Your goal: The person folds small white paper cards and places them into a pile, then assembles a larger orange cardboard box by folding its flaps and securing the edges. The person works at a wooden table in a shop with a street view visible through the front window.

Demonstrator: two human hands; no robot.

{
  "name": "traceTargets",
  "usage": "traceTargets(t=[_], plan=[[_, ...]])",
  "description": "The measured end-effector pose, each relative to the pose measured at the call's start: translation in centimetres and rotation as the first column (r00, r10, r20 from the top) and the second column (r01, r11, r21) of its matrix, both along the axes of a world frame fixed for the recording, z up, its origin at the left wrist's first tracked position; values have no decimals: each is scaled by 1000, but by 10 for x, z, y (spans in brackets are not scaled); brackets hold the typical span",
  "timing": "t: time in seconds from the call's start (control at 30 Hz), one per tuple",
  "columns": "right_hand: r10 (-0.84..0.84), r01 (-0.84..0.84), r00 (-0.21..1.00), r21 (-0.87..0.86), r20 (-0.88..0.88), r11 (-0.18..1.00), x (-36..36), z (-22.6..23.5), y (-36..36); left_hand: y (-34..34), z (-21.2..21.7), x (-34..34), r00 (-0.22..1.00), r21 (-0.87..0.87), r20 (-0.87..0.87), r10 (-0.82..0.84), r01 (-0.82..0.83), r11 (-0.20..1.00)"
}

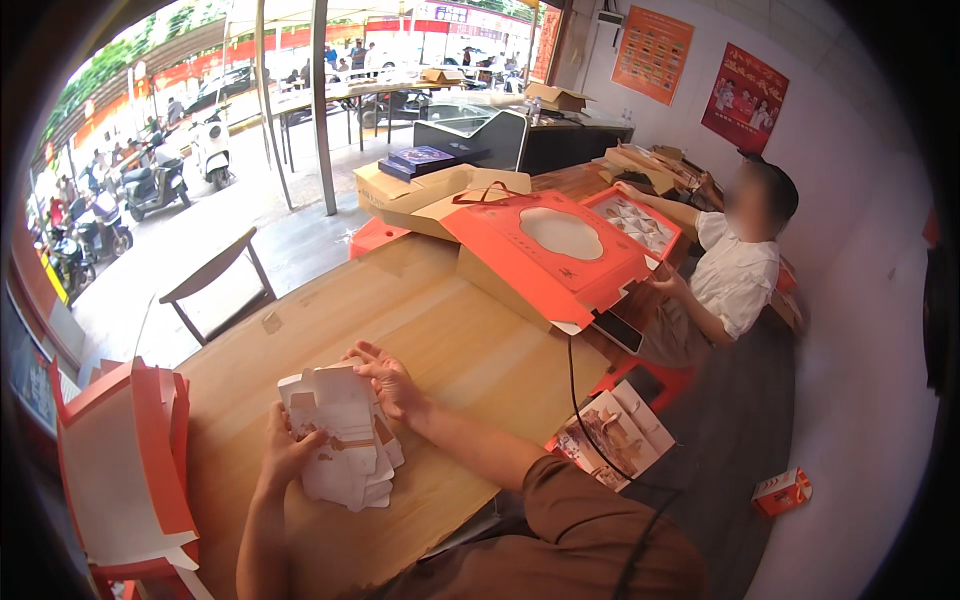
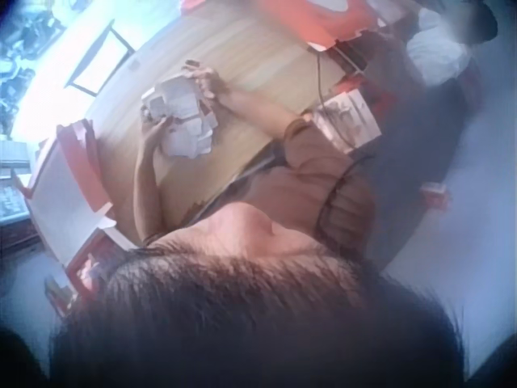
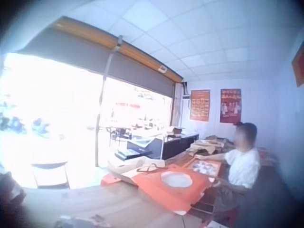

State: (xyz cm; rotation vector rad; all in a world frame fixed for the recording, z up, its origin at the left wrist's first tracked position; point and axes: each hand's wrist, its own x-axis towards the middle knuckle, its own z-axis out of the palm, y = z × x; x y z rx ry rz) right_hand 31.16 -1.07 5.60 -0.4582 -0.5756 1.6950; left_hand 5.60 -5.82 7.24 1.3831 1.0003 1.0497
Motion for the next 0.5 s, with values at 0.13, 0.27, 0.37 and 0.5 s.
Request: traceTargets(t=[0.13, 0.27, 0.37, 0.5], plan=[[22, -36, 989, 92, 147, 995, 3, -1, 0, -15, 50, 4, 999, -231, -22, -39, 33, 972], [-246, 96, 783, 279, 572, 955, 6, 6, 0, -8, 20, -1, 980, -148, 196, -20, 49, 988], [29, -93, 790, 72, 612, 993, 15, 22, -19, -1, 20, -6, 952, -81, 303, 35, -11, 997], [174, -392, 661, 138, 730, 909, -1, 47, -49, -5, 28, -5, 936, 36, 323, 137, -157, 987]])
